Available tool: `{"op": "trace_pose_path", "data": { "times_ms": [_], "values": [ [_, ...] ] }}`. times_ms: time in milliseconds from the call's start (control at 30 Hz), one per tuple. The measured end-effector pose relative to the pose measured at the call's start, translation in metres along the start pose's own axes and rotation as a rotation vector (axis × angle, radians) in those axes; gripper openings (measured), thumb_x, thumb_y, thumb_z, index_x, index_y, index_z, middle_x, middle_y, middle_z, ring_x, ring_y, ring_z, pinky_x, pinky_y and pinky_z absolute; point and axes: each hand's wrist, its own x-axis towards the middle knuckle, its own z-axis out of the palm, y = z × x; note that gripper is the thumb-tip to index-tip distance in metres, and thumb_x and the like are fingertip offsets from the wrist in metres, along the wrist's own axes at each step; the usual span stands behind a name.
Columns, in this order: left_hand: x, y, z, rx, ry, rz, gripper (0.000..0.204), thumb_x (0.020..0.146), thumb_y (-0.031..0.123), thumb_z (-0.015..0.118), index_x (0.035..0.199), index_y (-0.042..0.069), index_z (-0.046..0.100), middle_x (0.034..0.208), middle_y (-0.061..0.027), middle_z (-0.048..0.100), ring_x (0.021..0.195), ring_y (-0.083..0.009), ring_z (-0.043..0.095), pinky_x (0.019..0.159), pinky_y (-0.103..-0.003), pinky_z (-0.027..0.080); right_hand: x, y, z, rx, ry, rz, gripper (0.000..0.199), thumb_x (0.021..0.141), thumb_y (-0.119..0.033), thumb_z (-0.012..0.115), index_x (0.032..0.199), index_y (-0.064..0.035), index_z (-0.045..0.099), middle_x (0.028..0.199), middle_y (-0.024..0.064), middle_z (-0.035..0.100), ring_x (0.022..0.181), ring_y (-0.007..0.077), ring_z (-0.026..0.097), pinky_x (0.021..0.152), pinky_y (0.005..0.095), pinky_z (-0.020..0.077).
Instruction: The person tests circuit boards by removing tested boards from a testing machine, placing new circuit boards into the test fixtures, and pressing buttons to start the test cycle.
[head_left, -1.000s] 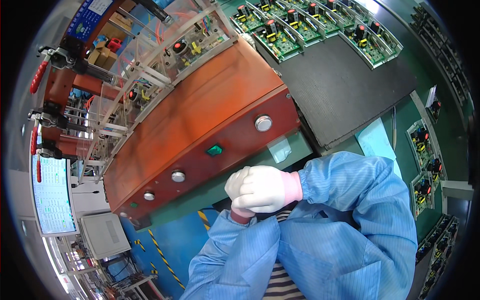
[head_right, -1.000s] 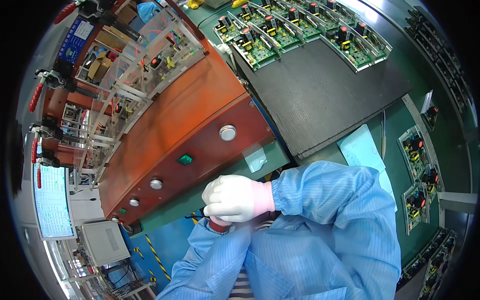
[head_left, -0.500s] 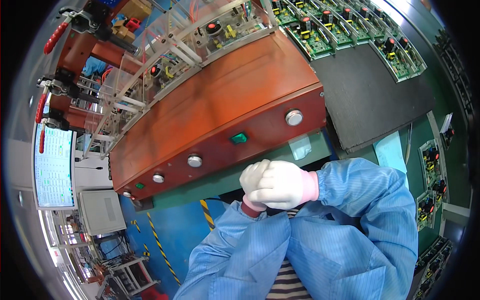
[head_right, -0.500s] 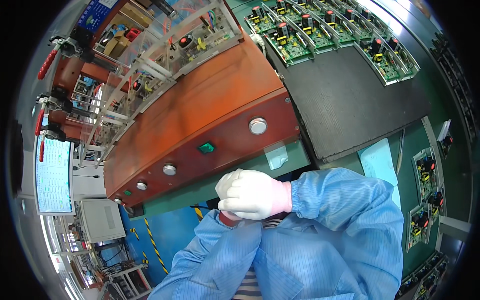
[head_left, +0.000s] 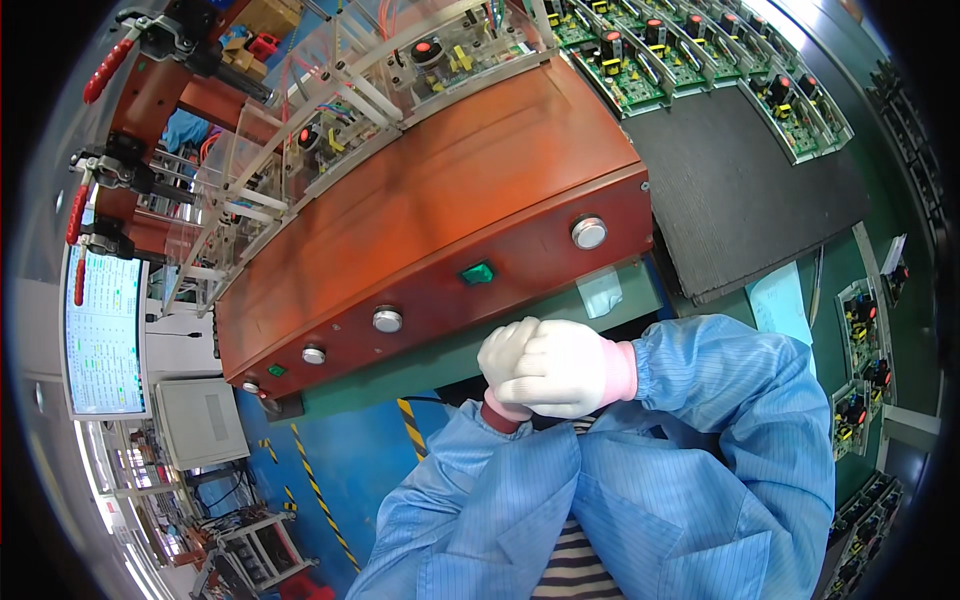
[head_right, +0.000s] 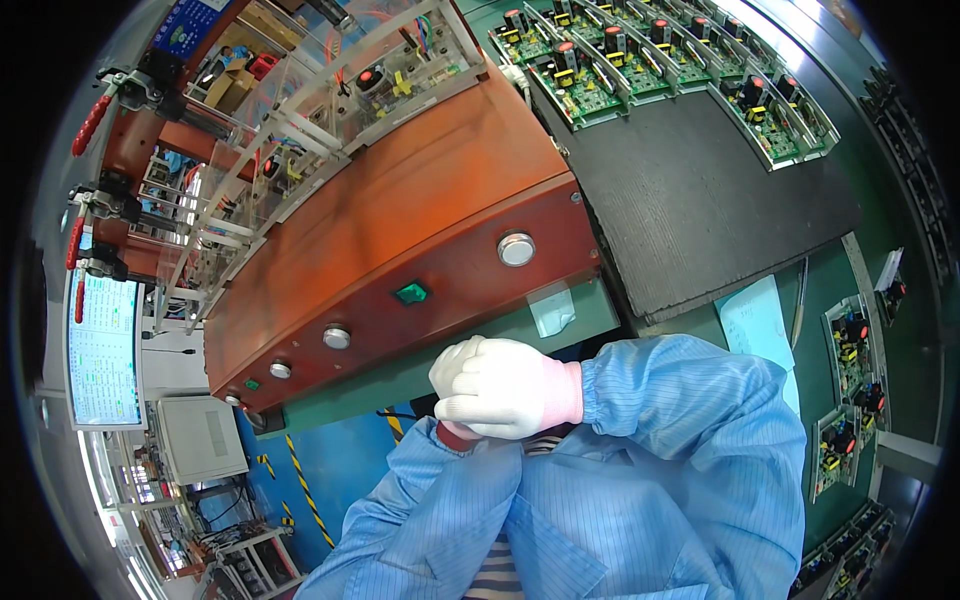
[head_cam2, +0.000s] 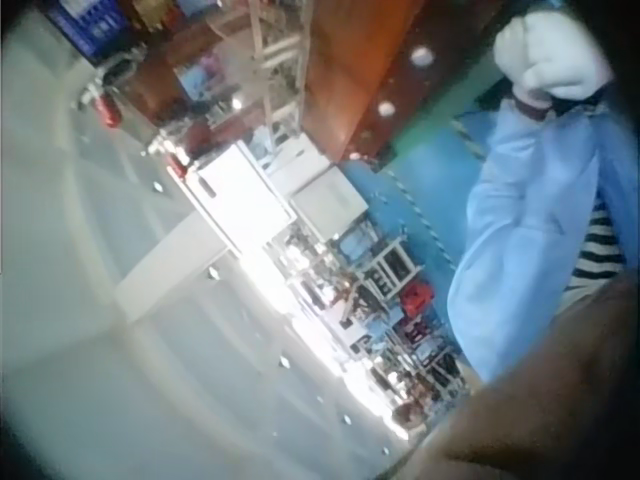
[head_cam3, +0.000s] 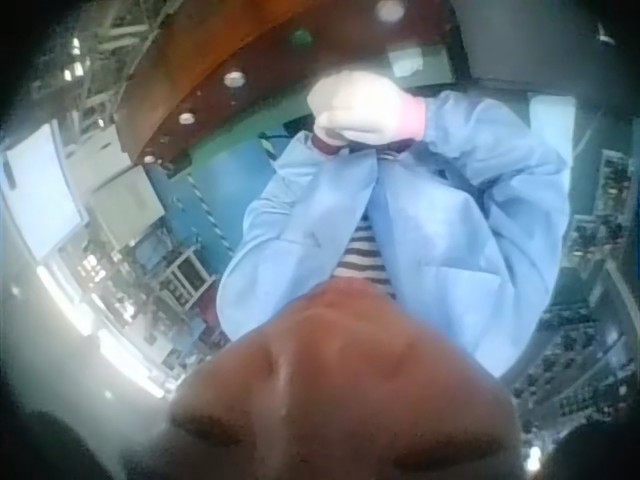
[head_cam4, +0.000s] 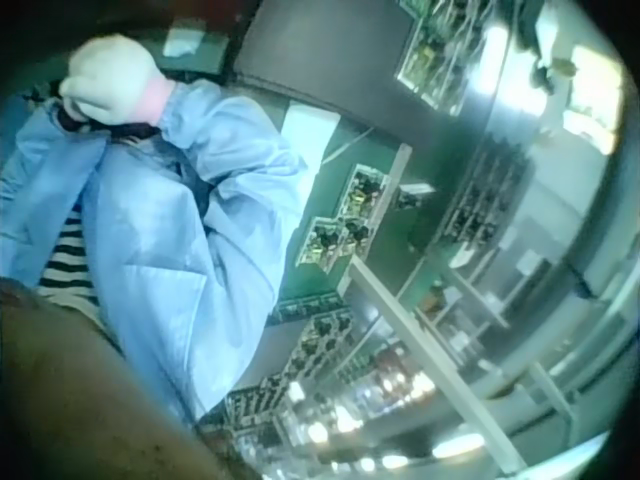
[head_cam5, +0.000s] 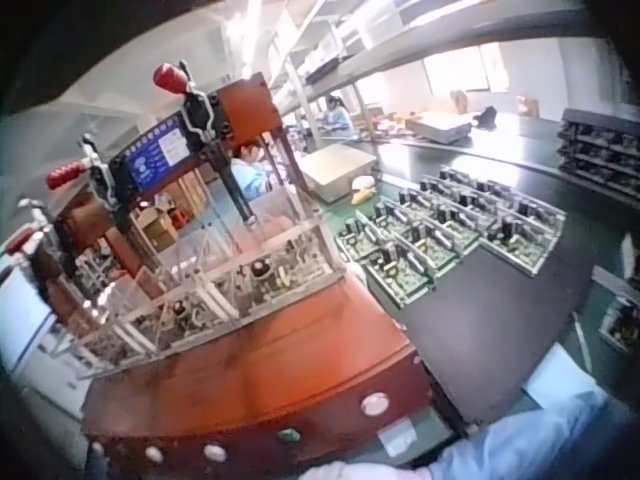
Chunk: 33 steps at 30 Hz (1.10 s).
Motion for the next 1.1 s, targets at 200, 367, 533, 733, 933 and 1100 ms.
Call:
{"op": "trace_pose_path", "data": {
  "times_ms": [200,367,533,733,933,1100],
  "values": [
    [0.006,0.015,-0.008,-0.077,-0.087,-0.230,0.018,0.080,0.026,0.064,0.079,0.008,0.061,0.069,-0.0067,0.056,0.058,-0.0273,0.051,0.056,-0.038,0.045,0.000,0.001,0.002,0.017,0.030,-0.011,0.015,0.098,-0.016,0.059,0.103,-0.0044,0.067,0.090,0.0125,0.064,0.079,0.0310,0.059,0.080,0.0387,0.0503],
    [0.003,0.013,-0.008,-0.074,-0.099,-0.236,0.018,0.080,0.026,0.065,0.081,0.008,0.062,0.070,-0.0066,0.056,0.059,-0.0269,0.051,0.057,-0.037,0.045,0.002,0.000,-0.001,0.015,0.021,-0.009,0.015,0.098,-0.016,0.059,0.102,-0.0042,0.067,0.090,0.0126,0.064,0.079,0.0311,0.058,0.080,0.0386,0.0505],
    [0.002,0.013,-0.008,-0.076,-0.119,-0.261,0.020,0.079,0.028,0.065,0.083,0.009,0.064,0.071,-0.0064,0.058,0.061,-0.0267,0.053,0.058,-0.037,0.046,0.002,0.000,-0.002,0.015,0.013,-0.015,0.015,0.098,-0.016,0.058,0.102,-0.0042,0.067,0.091,0.0127,0.064,0.079,0.0312,0.058,0.080,0.0385,0.0507],
    [0.001,0.013,-0.007,-0.049,-0.135,-0.272,0.022,0.079,0.030,0.065,0.086,0.009,0.065,0.073,-0.0059,0.060,0.062,-0.0265,0.054,0.060,-0.037,0.047,0.003,0.000,-0.001,0.018,0.029,-0.016,0.015,0.099,-0.016,0.057,0.102,-0.0045,0.067,0.091,0.0124,0.064,0.079,0.0311,0.058,0.080,0.0386,0.0507],
    [0.001,0.014,-0.007,-0.060,-0.109,-0.276,0.022,0.079,0.030,0.065,0.086,0.009,0.066,0.073,-0.0059,0.060,0.062,-0.0264,0.054,0.060,-0.037,0.047,0.002,0.000,-0.001,0.014,0.000,-0.010,0.015,0.098,-0.016,0.057,0.102,-0.0048,0.067,0.091,0.0117,0.064,0.079,0.0309,0.058,0.080,0.0387,0.0507],
    [-0.005,0.009,-0.004,-0.049,-0.127,-0.265,0.022,0.079,0.031,0.065,0.084,0.009,0.065,0.072,-0.0057,0.059,0.062,-0.0262,0.054,0.060,-0.037,0.047,-0.001,0.000,0.000,0.014,0.002,0.003,0.015,0.098,-0.016,0.057,0.102,-0.0050,0.067,0.091,0.0113,0.064,0.079,0.0311,0.058,0.080,0.0386,0.0506]
  ]
}}
